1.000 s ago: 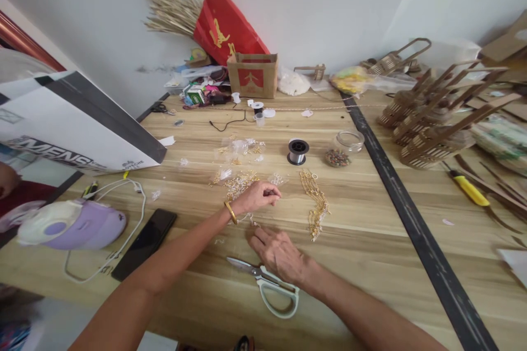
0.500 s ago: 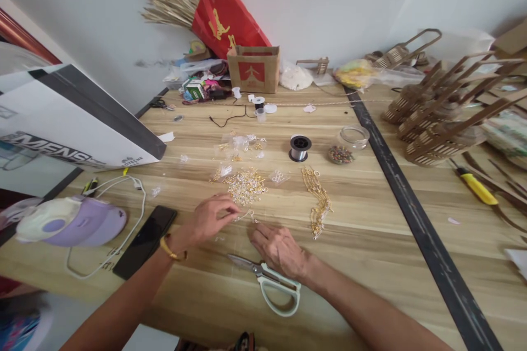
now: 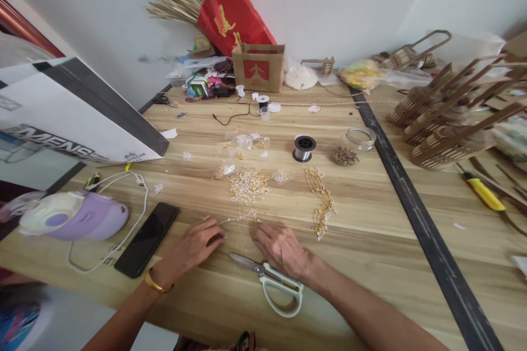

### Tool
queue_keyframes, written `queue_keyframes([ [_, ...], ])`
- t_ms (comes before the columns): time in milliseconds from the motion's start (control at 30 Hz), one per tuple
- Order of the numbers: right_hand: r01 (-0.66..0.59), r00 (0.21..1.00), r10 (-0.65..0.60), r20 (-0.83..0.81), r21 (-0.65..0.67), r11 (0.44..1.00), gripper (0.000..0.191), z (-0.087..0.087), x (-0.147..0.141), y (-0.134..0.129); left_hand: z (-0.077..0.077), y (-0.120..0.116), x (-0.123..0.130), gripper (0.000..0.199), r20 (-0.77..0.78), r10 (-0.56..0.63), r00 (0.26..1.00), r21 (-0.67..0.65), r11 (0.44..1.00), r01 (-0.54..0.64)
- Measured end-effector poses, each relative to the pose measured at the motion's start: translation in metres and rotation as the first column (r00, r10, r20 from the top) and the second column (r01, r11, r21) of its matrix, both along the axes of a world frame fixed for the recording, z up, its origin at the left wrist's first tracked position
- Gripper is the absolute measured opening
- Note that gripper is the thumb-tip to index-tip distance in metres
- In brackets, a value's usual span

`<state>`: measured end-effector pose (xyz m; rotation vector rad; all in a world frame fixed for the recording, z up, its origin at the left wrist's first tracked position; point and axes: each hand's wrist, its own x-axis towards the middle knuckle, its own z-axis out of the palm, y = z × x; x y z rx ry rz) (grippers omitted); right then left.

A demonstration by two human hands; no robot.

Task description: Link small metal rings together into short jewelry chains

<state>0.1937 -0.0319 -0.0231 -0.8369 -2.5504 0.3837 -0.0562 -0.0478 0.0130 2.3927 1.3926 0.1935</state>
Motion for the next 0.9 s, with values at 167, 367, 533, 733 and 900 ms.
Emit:
queue_keyframes([
  [167, 0.005, 1.000, -0.005, 0.000, 0.001, 1.000, 0.014, 0.000, 0.000, 0.000, -0.001, 0.000, 0.003, 0.018, -0.056, -0.041, 0.998, 0.069, 0.997, 0.045],
  [367, 0.005, 1.000, -0.006, -0.009, -0.020, 1.000, 0.015, 0.003, 0.000, 0.000, 0.005, 0.008, 0.006, 0.011, 0.154, 0.069, 0.986, -0.055, 0.997, -0.061],
  [533, 0.025, 0.998, -0.031, -0.061, -0.100, 0.995, 0.013, -0.001, 0.001, 0.001, 0.007, 0.022, 0.009, 0.013, 0.430, 0.352, 0.832, -0.405, 0.898, -0.171],
  [733, -0.002, 0.969, -0.064, -0.239, -0.269, 0.963, 0.011, -0.007, 0.003, 0.004, 0.002, 0.039, 0.024, 0.019, 0.545, 0.561, 0.623, -0.635, 0.761, -0.130],
  [900, 0.024, 0.925, -0.175, -0.338, -0.405, 0.914, 0.012, -0.004, 0.004, 0.006, 0.003, 0.046, 0.043, 0.018, 0.602, 0.569, 0.560, -0.662, 0.748, -0.048],
])
